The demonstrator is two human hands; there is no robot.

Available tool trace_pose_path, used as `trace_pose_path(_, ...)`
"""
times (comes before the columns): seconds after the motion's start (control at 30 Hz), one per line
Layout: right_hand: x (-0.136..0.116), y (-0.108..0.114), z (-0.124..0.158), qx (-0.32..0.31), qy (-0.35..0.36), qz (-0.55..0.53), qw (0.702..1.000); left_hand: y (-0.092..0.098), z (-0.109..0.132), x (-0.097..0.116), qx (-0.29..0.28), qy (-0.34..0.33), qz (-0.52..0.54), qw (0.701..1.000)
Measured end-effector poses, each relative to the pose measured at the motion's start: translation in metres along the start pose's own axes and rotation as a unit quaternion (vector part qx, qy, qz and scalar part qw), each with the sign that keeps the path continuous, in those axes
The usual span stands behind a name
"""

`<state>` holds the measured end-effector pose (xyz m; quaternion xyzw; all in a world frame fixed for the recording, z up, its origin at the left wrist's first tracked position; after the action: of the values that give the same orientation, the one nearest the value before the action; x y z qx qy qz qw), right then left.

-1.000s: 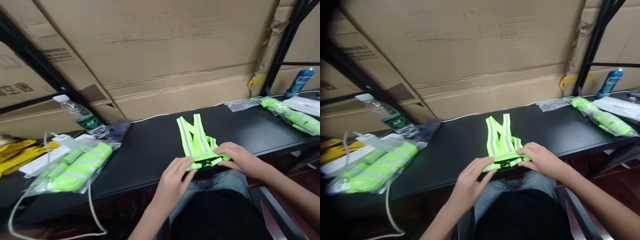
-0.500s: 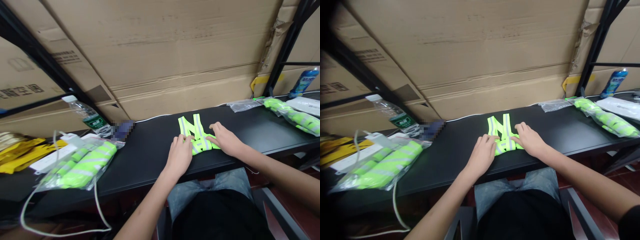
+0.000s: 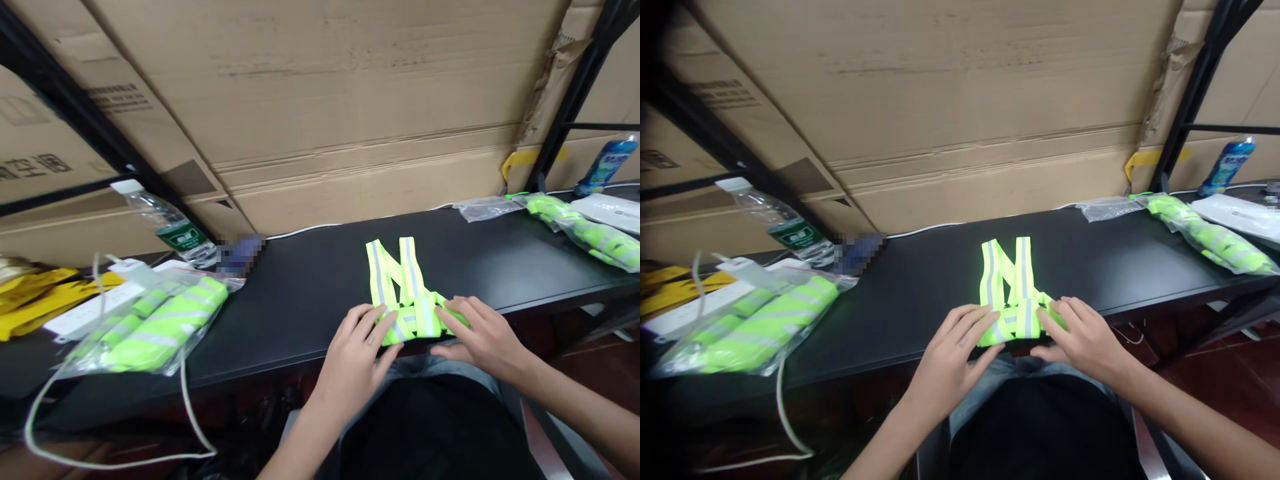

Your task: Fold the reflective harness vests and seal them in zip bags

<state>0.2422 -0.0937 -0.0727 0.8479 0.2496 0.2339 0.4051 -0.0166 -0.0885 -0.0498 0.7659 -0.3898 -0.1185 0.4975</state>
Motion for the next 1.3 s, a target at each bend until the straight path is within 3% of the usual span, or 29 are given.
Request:
trace_pose_path(0.07,0.001,0.003,-0.005,0.005,0.005,0.013,1.000,0.002,-0.001,-0.001,0.016,-0.009,0.020,1.000)
trace_pose_path(0.13,0.011,0.006,-0.019,-0.018,-0.005,-0.023,1.000,0.005,-0.010,-0.006,0.009,0.024,0.055,0.998)
trace_pose_path(0.27,0.048,0.003,-0.063,-0.097,-0.047,-0.126,0.986,0.008,-0.042,-0.027,-0.058,0.124,0.111,0.984)
trace_pose_path(0.37,0.070,-0.014,-0.091,-0.162,-0.039,-0.175,0.970,0.000,-0.062,-0.041,-0.092,0.161,0.064,0.981)
trace_pose_path(0.5,0.078,-0.038,-0.107,-0.143,-0.069,-0.158,0.975,-0.011,-0.070,-0.044,-0.078,0.189,-0.011,0.979)
trace_pose_path(0.6,0.066,-0.039,-0.105,-0.108,-0.097,-0.128,0.981,-0.011,-0.069,-0.037,-0.065,0.188,-0.057,0.978)
trace_pose_path(0.73,0.048,-0.022,-0.087,-0.102,-0.021,-0.126,0.986,-0.005,-0.066,-0.031,-0.071,0.161,-0.081,0.981)
trace_pose_path(0.83,0.045,-0.007,-0.067,-0.080,0.003,-0.177,0.981,-0.001,-0.057,-0.028,-0.074,0.139,-0.076,0.985)
trace_pose_path(1.0,0.042,0.006,-0.044,-0.110,0.005,-0.248,0.962,0.003,-0.031,-0.018,-0.110,0.096,-0.035,0.989)
trace_pose_path(1.17,0.031,0.014,-0.044,-0.114,0.016,-0.248,0.962,0.009,-0.017,-0.016,-0.110,0.082,0.016,0.990)
trace_pose_path(1.3,0.034,0.014,-0.061,-0.141,-0.023,-0.273,0.951,0.019,-0.034,-0.024,-0.120,0.095,0.100,0.983)
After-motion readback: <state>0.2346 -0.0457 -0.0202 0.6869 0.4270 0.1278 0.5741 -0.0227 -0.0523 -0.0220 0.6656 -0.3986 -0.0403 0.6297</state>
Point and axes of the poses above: each hand's wrist, its own z-axis away from the middle knuckle, its own y-axis out of the back of the hand, x = y × z, the point moved 1 cm from there along -z, towards the middle knuckle, and after that the axes turned 2 degrees about -x, right-handed, at the moved point
